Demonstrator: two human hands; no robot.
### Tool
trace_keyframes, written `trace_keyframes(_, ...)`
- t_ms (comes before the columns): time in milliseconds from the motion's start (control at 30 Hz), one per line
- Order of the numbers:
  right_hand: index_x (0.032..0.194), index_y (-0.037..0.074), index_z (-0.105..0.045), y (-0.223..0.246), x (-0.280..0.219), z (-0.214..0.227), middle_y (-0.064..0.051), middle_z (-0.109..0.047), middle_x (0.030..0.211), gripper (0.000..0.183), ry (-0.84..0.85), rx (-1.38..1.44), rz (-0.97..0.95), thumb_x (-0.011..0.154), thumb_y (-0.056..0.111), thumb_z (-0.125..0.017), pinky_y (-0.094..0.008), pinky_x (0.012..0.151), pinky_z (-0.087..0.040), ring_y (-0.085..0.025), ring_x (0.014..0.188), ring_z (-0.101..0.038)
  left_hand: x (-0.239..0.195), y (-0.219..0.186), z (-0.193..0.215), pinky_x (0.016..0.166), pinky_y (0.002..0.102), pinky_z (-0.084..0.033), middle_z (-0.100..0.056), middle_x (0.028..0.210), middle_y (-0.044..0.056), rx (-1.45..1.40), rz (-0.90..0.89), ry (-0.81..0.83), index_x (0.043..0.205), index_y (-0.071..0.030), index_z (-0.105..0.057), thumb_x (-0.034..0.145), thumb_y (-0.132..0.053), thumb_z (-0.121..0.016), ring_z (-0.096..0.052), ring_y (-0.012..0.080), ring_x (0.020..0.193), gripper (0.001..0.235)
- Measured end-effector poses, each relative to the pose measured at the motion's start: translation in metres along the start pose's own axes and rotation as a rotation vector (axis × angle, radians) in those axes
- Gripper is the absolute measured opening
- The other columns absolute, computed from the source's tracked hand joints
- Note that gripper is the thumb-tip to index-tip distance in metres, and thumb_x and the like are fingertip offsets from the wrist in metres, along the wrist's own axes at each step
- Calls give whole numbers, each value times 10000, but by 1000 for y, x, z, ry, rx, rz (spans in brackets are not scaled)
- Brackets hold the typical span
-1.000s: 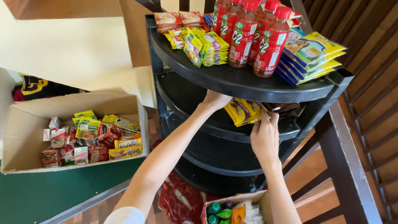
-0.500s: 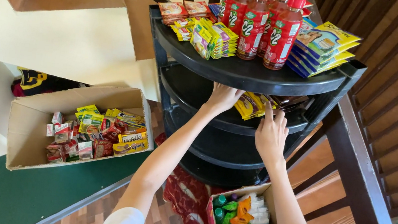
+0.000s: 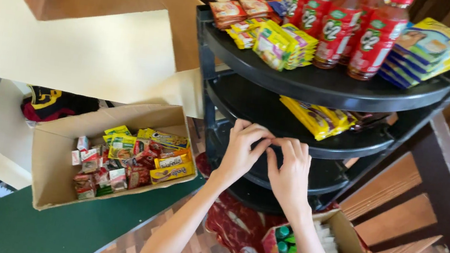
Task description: The person takes various snack items, including Presto chocolate wafers, Wafello wafers, and Cal Cheese crackers, from a cardboard box and places them onto a black rotating shelf. The person handles the items one at a time, arranging them neatly on the shelf.
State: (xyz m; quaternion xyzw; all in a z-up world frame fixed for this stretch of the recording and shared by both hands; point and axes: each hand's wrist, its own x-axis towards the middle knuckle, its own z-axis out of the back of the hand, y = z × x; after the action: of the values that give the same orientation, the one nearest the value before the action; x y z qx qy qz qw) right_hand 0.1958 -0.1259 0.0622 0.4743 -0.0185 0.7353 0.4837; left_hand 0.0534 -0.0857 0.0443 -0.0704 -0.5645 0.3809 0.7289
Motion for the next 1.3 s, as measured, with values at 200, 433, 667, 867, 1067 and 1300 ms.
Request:
trace_keyframes(200,1009,56,-669,45,-8,-71,-76,-687,1040,145,103,108,59,876,87,-721,-443,858,-455,-326,1014,-604,-38,42,77,910,380,-450,-735,984,17,66,61,-21,956,-73,-748,831,-40,-758,-538,267,947,130)
trace_keyframes(433,1014,29,-677,71,-22,-163,-107,-693,1026,152,299,234,71,870,54,-719,-454,870,-467,-344,1017,-608,-89,109,135,879,405,-459,-716,947,64,139,270,-26,925,-69,-740,839,-35,-748,-568,311,958,93)
trace_keyframes(667,1058,-20,-665,89,-27,-206,-173,-691,1058,177,485,346,188,895,34,-709,-480,907,-499,-385,1053,-618,-120,141,183,855,425,-465,-707,956,71,208,344,68,944,-71,-733,843,-33,-739,-581,327,953,108)
trace_keyframes(867,1084,-6,-669,94,-24,-247,-163,-680,1103,188,653,367,226,913,56,-717,-479,954,-482,-381,1096,-605,-133,187,209,838,454,-481,-704,948,87,263,400,207,933,-76,-741,841,-55,-754,-582,357,935,95)
trace_keyframes(1067,1129,-11,-668,75,-25,-317,-181,-673,1125,238,832,314,242,904,62,-698,-494,939,-464,-397,1106,-593,-152,249,211,839,467,-527,-733,993,102,229,556,254,910,-69,-756,838,-51,-728,-643,362,918,80)
trace_keyframes(1300,1119,-9,-689,49,-35,-398,-208,-696,1149,257,1102,164,159,876,74,-677,-504,948,-504,-413,1091,-644,-160,323,187,944,480,-539,-738,1076,213,387,938,676,994,-79,-750,977,-93,-649,-708,365,1074,104)
